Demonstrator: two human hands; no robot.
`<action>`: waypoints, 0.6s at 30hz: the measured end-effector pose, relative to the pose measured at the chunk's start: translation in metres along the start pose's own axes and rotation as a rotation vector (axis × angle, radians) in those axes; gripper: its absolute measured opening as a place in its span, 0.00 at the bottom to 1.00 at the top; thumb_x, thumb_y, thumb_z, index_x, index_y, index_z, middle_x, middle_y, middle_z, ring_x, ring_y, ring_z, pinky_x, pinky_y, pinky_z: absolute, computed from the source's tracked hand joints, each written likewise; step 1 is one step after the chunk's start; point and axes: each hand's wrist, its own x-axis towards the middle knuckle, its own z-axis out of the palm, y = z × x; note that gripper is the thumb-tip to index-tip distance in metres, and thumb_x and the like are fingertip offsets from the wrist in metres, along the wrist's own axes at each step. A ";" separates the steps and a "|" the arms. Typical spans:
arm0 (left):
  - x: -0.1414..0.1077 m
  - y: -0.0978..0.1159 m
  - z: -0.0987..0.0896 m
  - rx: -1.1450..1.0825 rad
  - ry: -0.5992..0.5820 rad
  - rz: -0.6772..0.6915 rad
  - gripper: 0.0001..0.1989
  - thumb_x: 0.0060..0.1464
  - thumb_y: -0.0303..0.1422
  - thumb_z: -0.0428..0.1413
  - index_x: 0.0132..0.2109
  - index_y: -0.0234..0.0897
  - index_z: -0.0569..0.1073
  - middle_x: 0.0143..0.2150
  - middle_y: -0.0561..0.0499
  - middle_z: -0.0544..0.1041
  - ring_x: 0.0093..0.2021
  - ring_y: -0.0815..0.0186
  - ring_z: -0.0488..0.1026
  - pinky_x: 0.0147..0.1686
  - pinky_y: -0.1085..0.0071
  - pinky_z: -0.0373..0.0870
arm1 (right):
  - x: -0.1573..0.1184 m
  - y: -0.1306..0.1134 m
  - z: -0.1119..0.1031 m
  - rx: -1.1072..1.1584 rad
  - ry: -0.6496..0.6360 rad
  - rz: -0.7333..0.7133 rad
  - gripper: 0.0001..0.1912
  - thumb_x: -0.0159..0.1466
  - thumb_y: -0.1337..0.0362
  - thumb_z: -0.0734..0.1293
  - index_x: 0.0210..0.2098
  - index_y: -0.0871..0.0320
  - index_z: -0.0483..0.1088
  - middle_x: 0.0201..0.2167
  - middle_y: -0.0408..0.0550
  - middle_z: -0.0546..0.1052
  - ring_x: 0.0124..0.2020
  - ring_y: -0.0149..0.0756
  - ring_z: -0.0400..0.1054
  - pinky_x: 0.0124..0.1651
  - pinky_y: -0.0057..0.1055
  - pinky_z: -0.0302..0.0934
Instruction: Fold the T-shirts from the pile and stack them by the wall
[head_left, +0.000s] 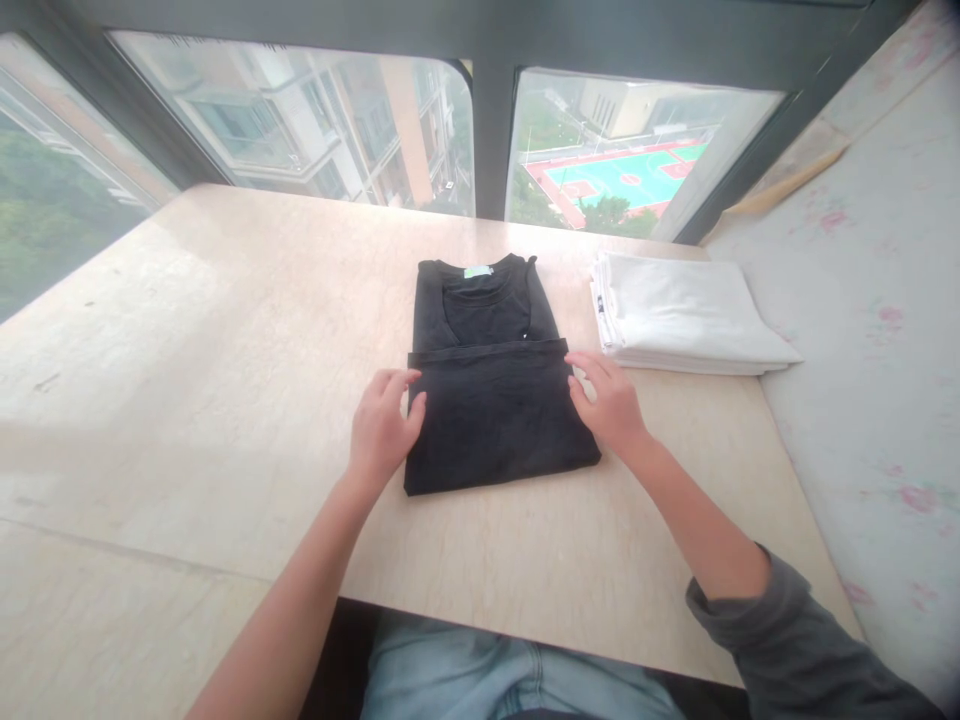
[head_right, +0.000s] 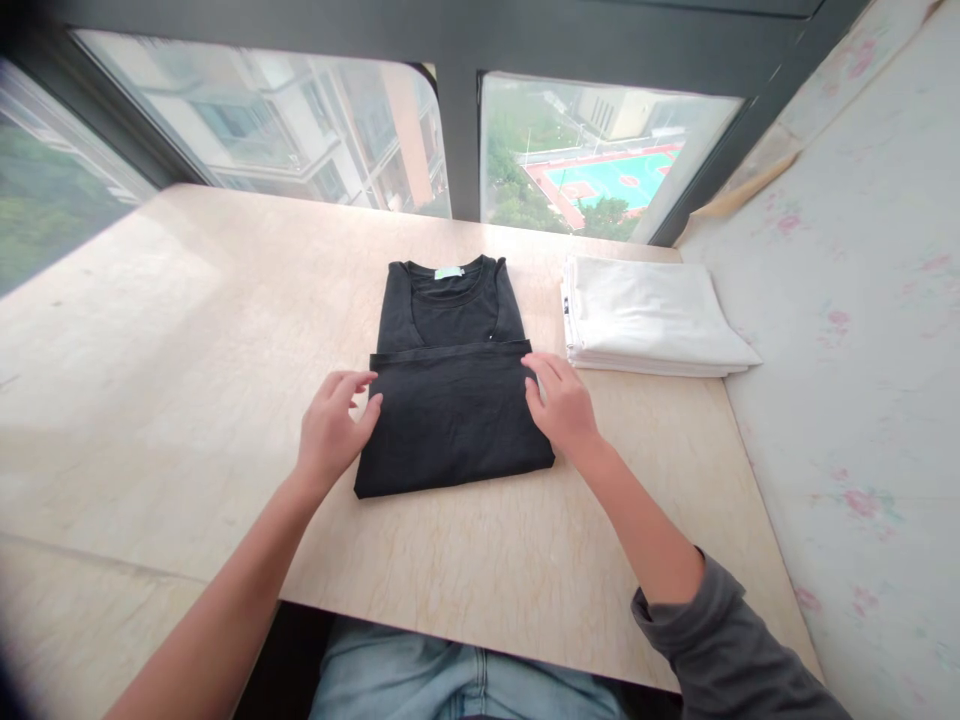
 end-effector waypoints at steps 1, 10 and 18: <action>-0.015 0.008 -0.004 -0.006 -0.049 0.072 0.14 0.63 0.35 0.52 0.53 0.38 0.72 0.49 0.44 0.75 0.49 0.59 0.74 0.48 0.62 0.72 | -0.013 -0.005 -0.008 0.032 -0.027 -0.062 0.16 0.67 0.68 0.60 0.53 0.56 0.72 0.51 0.53 0.76 0.54 0.42 0.70 0.59 0.42 0.65; -0.096 0.020 -0.004 0.201 -0.217 0.370 0.20 0.62 0.35 0.55 0.59 0.33 0.72 0.60 0.38 0.73 0.59 0.50 0.70 0.58 0.53 0.69 | -0.084 -0.013 -0.030 0.007 -0.302 -0.355 0.19 0.68 0.69 0.63 0.57 0.59 0.70 0.58 0.56 0.73 0.62 0.44 0.65 0.60 0.48 0.66; -0.107 0.026 -0.018 0.273 -0.180 0.502 0.20 0.61 0.20 0.46 0.52 0.36 0.77 0.53 0.43 0.79 0.53 0.56 0.76 0.52 0.60 0.74 | -0.090 -0.023 -0.041 0.048 -0.259 -0.336 0.14 0.69 0.73 0.60 0.48 0.59 0.75 0.49 0.52 0.79 0.52 0.41 0.73 0.54 0.43 0.71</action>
